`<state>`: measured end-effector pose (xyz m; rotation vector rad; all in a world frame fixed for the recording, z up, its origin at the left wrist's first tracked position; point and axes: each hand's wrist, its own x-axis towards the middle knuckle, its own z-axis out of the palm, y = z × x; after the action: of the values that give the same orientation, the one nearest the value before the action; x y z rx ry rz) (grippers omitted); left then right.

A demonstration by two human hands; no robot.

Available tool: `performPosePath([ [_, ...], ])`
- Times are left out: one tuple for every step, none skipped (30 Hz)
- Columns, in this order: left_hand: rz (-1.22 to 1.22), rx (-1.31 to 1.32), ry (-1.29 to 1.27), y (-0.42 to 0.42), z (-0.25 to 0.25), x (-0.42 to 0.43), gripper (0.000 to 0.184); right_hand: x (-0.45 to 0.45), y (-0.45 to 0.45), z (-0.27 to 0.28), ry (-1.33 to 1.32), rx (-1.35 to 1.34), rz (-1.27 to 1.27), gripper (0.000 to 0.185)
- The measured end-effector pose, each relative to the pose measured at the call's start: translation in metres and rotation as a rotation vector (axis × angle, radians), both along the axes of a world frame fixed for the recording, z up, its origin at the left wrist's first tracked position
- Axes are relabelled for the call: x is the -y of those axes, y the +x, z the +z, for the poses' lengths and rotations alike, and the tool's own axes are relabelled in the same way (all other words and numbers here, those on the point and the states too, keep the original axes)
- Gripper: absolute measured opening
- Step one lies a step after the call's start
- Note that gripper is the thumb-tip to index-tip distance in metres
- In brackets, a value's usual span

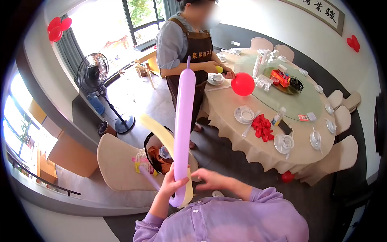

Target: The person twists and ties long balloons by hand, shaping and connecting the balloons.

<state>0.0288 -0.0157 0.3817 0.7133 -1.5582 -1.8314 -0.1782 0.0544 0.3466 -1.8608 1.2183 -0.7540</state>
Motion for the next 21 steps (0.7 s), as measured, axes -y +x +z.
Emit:
performPosePath([
  [-0.016, 0.033, -0.091, -0.003, -0.003, -0.003, 0.048, 0.007, -0.013, 0.006, 0.034, 0.1, -0.112, 0.051],
  [-0.031, 0.066, -0.181, -0.006, -0.006, -0.005, 0.046, 0.016, -0.026, 0.012, 0.069, 0.2, -0.224, 0.05],
  [-0.053, 0.109, -0.309, -0.009, -0.011, -0.006, 0.048, 0.026, -0.037, 0.018, 0.03, 0.465, -0.284, 0.048],
  [-0.072, 0.138, -0.311, -0.013, -0.007, -0.011, 0.048, 0.036, -0.048, 0.025, -0.011, 0.731, -0.343, 0.047],
  [-0.074, 0.148, -0.29, -0.017, -0.006, -0.016, 0.049, 0.039, -0.057, 0.051, -0.027, 0.753, -0.352, 0.054],
  [-0.077, 0.157, -0.269, -0.019, -0.005, -0.019, 0.049, 0.036, -0.06, 0.073, -0.043, 0.776, -0.361, 0.06],
  [-0.08, 0.157, -0.265, -0.019, -0.003, -0.02, 0.049, 0.034, -0.057, 0.075, -0.04, 0.776, -0.365, 0.06],
  [-0.036, 0.084, -0.129, -0.021, 0.001, -0.021, 0.05, 0.037, -0.049, 0.076, -0.047, 0.863, -0.269, 0.059],
  [0.009, 0.012, 0.008, -0.022, 0.004, -0.02, 0.051, 0.04, -0.04, 0.076, -0.053, 0.949, -0.172, 0.059],
  [0.027, -0.07, 0.113, -0.02, 0.016, -0.015, 0.054, 0.039, -0.029, 0.066, -0.044, 0.902, -0.089, 0.067],
  [0.081, -0.218, 0.15, -0.018, 0.031, -0.013, 0.055, 0.037, -0.012, 0.056, 0.012, 0.926, 0.035, 0.07],
  [0.15, -0.299, 0.176, -0.011, 0.04, -0.005, 0.057, 0.034, 0.005, 0.047, 0.068, 0.952, 0.158, 0.073],
  [0.216, -0.475, 0.138, -0.015, 0.072, -0.006, 0.059, 0.024, 0.021, 0.046, 0.032, 0.802, 0.106, 0.081],
  [0.2, -0.59, 0.069, -0.015, 0.087, 0.004, 0.061, 0.015, 0.029, 0.052, 0.173, 0.63, 0.158, 0.08],
  [0.185, -0.647, 0.05, -0.014, 0.106, 0.011, 0.061, 0.008, 0.043, 0.057, 0.261, 0.714, 0.177, 0.077],
  [0.185, -0.638, 0.056, -0.011, 0.118, 0.014, 0.061, 0.006, 0.05, 0.059, 0.369, 0.75, 0.194, 0.07],
  [0.236, -0.619, 0.021, -0.01, 0.129, 0.017, 0.059, 0.008, 0.052, 0.06, 0.411, 0.743, 0.242, 0.065],
  [0.285, -0.602, -0.016, -0.011, 0.135, 0.021, 0.057, 0.012, 0.051, 0.063, 0.449, 0.732, 0.29, 0.061],
  [0.282, -0.597, -0.014, -0.016, 0.137, 0.028, 0.057, 0.017, 0.05, 0.066, 0.448, 0.738, 0.287, 0.061],
  [0.359, -0.612, 0.062, -0.02, 0.139, 0.034, 0.058, 0.02, 0.05, 0.068, 0.532, 0.856, 0.309, 0.059],
  [0.435, -0.625, 0.136, -0.023, 0.14, 0.038, 0.059, 0.022, 0.05, 0.069, 0.614, 0.975, 0.332, 0.058],
])
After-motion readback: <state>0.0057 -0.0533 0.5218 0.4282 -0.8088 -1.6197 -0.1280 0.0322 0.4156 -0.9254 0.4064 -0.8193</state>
